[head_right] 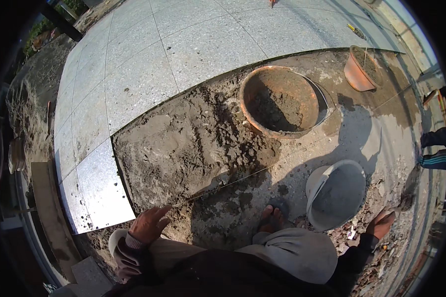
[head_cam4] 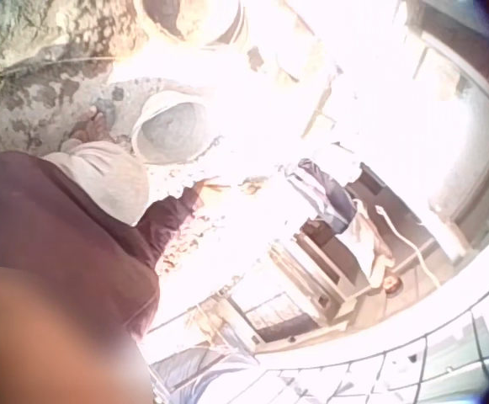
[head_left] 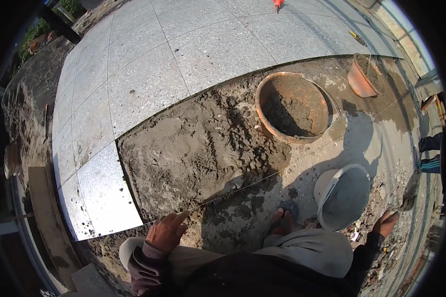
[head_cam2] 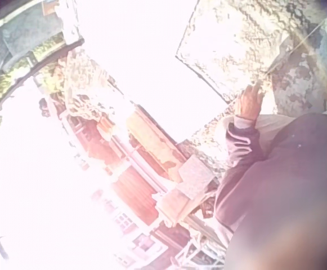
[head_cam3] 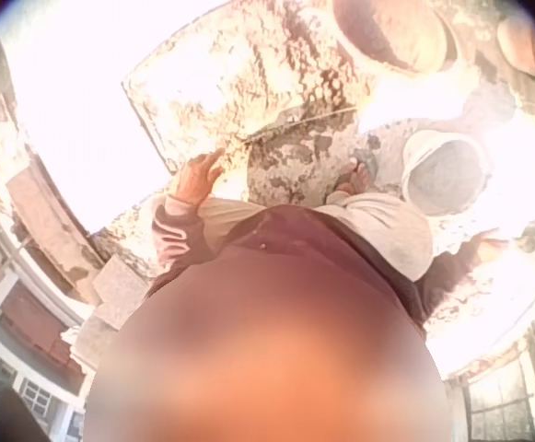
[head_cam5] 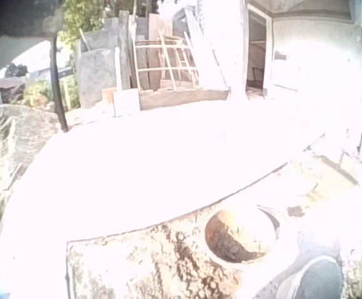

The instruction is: Applying mortar with a trowel and laying stone tiles onto a prepared floor surface.

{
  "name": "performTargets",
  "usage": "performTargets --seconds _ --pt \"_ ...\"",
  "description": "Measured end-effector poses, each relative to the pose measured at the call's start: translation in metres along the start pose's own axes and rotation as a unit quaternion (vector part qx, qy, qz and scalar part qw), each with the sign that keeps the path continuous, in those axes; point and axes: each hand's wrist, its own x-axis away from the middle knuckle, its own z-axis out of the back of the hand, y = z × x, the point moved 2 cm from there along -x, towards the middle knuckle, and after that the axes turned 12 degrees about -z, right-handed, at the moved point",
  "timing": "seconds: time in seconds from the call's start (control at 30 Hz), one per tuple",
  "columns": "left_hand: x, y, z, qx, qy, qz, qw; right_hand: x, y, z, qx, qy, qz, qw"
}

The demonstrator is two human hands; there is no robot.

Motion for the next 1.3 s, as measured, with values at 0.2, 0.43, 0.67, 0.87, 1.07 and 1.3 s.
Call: performTargets --seconds 0.2,0.43,0.67,0.87,1.07,1.3 --pt "-0.024 -0.029 -0.02 -0.01 -0.044 0.01 0.999 0.064 0.23 -0.165 0.267 -0.343 0.057 0.899" --pt "-0.023 -0.034 -0.052 -0.056 0.022 -0.105 0.993 0.035 0.1 -0.125 0.129 -0.254 0.098 0.953" --pt "0.047 0.013 0.007 -0.004 0.13 0.001 0.992 -0.042 -0.021 -0.041 -0.033 -0.184 0.129 0.974" --pt "0.095 0.038 0.025 -0.058 0.242 0.065 0.966 -0.082 -0.209 -0.072 -0.283 -0.244 0.221 0.901" --pt "0.101 0.082 0.002 0.118 0.317 0.045 0.94 0.074 -0.347 -0.066 -0.314 -0.405 0.484 0.709" --pt "0.1 0.083 -0.01 0.144 0.324 0.109 0.929 0.172 -0.377 -0.021 -0.204 -0.493 0.664 0.524"
